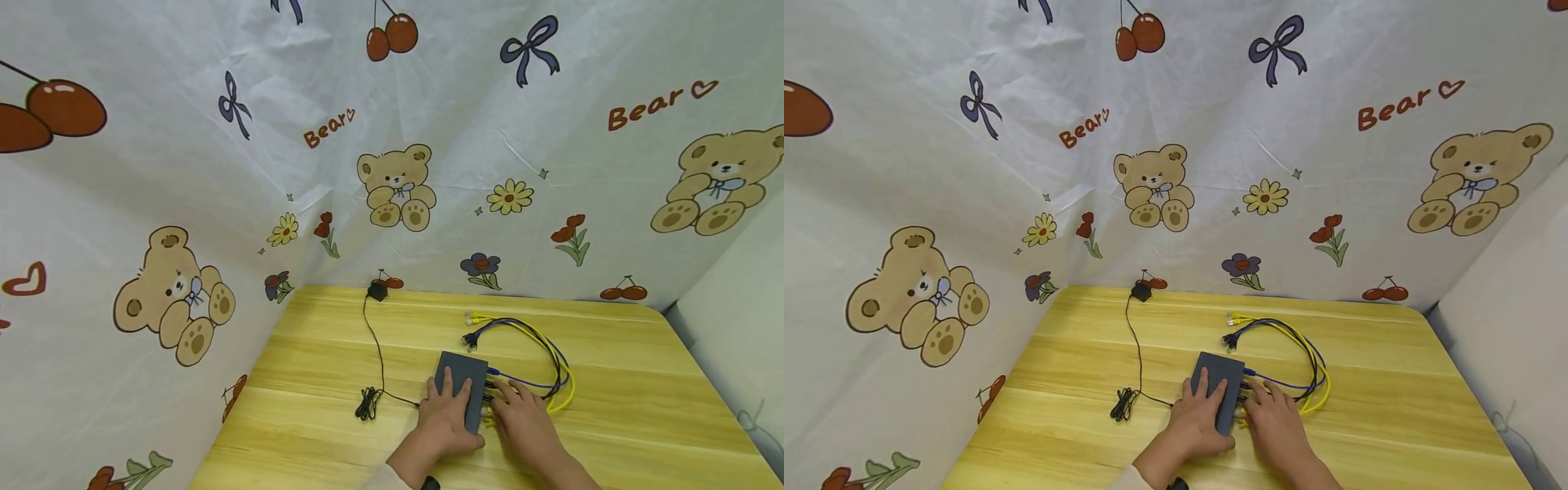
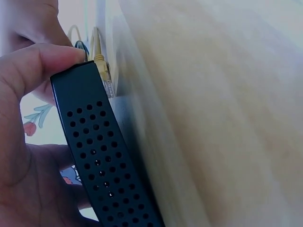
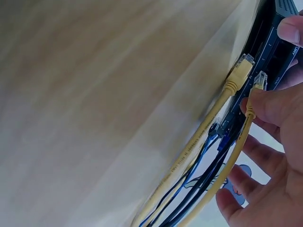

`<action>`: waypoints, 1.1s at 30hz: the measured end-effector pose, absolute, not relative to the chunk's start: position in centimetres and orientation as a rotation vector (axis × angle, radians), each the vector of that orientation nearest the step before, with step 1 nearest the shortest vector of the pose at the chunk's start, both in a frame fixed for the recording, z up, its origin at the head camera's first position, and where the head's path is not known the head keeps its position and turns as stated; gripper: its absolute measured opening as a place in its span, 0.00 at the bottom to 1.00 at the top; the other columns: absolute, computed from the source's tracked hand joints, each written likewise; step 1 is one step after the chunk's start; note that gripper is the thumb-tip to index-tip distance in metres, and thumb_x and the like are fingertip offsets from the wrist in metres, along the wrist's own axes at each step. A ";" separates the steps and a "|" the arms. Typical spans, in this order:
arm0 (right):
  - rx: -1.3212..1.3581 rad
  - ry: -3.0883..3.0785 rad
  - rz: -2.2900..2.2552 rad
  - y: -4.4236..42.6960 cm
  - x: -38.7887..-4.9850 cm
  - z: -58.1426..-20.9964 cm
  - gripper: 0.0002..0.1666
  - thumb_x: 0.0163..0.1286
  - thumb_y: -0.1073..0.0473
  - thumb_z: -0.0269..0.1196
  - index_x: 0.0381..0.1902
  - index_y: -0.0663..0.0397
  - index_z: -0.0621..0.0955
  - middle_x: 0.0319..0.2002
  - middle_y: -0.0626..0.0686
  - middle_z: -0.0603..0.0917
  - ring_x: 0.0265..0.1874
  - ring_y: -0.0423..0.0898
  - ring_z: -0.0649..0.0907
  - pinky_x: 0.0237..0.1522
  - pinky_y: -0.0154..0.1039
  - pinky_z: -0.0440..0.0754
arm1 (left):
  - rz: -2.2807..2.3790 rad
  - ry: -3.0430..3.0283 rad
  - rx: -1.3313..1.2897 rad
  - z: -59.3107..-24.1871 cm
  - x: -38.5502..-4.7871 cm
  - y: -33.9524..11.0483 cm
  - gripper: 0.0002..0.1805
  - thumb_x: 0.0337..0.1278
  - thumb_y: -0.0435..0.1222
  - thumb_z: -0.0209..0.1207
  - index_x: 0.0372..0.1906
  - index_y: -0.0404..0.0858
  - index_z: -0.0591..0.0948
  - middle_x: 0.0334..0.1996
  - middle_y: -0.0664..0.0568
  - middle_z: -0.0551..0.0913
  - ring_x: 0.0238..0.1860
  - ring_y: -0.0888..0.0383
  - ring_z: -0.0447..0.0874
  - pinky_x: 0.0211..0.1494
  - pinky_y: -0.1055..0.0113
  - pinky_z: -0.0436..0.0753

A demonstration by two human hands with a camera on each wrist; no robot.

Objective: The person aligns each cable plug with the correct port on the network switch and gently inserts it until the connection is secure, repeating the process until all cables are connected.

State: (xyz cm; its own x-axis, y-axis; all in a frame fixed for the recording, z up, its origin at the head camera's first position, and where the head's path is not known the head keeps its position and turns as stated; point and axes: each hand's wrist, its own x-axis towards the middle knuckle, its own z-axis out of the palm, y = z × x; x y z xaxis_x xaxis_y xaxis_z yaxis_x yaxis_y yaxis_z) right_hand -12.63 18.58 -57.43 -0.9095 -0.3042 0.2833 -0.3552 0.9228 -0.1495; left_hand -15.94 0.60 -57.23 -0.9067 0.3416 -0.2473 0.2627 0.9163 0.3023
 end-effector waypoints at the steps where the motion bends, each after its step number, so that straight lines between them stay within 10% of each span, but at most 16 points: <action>1: 0.499 -2.831 0.286 18.6 -12.6 -57.4 0.04 0.61 0.57 0.71 0.34 0.44 0.85 0.62 0.56 0.79 0.63 0.65 0.74 0.55 0.67 0.72 | 0.382 2.782 0.448 -57.3 -16.0 0.6 0.57 0.41 0.69 0.66 0.78 0.66 0.53 0.81 0.49 0.42 0.77 0.35 0.46 0.59 0.40 0.73; 33: 0.502 -2.797 0.286 18.4 -11.9 -57.4 0.05 0.60 0.56 0.71 0.31 0.46 0.84 0.63 0.57 0.77 0.65 0.63 0.70 0.56 0.67 0.70 | 0.375 2.847 0.435 -57.4 -15.7 1.2 0.55 0.47 0.68 0.61 0.80 0.61 0.51 0.80 0.44 0.45 0.75 0.30 0.48 0.62 0.35 0.68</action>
